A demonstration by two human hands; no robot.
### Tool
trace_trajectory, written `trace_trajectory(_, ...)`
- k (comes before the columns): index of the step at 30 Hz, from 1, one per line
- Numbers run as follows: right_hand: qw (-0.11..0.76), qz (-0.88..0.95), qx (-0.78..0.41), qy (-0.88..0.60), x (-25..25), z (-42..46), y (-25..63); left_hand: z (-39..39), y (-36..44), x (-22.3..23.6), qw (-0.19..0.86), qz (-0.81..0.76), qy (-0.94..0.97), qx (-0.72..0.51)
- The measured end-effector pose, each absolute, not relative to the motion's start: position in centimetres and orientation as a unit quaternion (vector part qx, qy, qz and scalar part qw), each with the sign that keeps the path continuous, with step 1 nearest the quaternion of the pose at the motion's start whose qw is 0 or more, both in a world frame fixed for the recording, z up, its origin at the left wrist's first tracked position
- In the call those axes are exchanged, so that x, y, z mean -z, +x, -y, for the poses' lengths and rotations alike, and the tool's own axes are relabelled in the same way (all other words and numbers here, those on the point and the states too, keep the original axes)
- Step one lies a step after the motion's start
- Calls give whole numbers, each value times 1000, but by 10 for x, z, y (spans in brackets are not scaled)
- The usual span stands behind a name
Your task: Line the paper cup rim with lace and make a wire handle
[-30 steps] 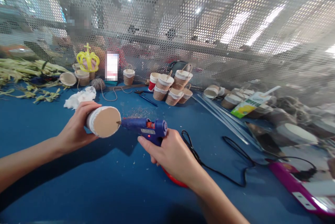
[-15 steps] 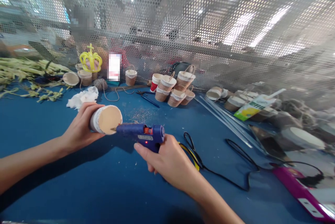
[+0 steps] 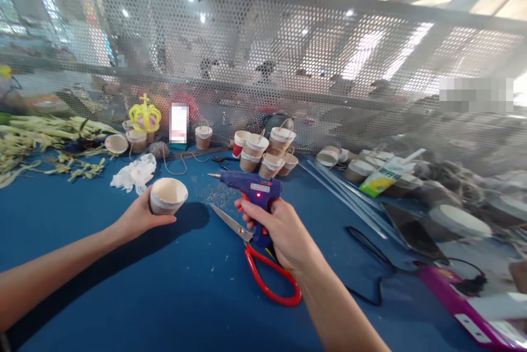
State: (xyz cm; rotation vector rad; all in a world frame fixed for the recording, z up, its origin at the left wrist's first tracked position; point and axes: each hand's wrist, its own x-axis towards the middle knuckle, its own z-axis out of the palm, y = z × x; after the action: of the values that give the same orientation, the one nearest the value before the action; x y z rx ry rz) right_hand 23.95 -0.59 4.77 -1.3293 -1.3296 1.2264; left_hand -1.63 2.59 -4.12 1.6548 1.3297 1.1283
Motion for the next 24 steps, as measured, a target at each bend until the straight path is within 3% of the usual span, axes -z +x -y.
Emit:
trace_trajectory(7,395,500,-536,-554,-35,-26,259,-50,-11,38,425,-510,603,-443)
trace_trajectory(24,268,556,-344,-707,3,-68,260,-115,4,62,359,-485,670,-433)
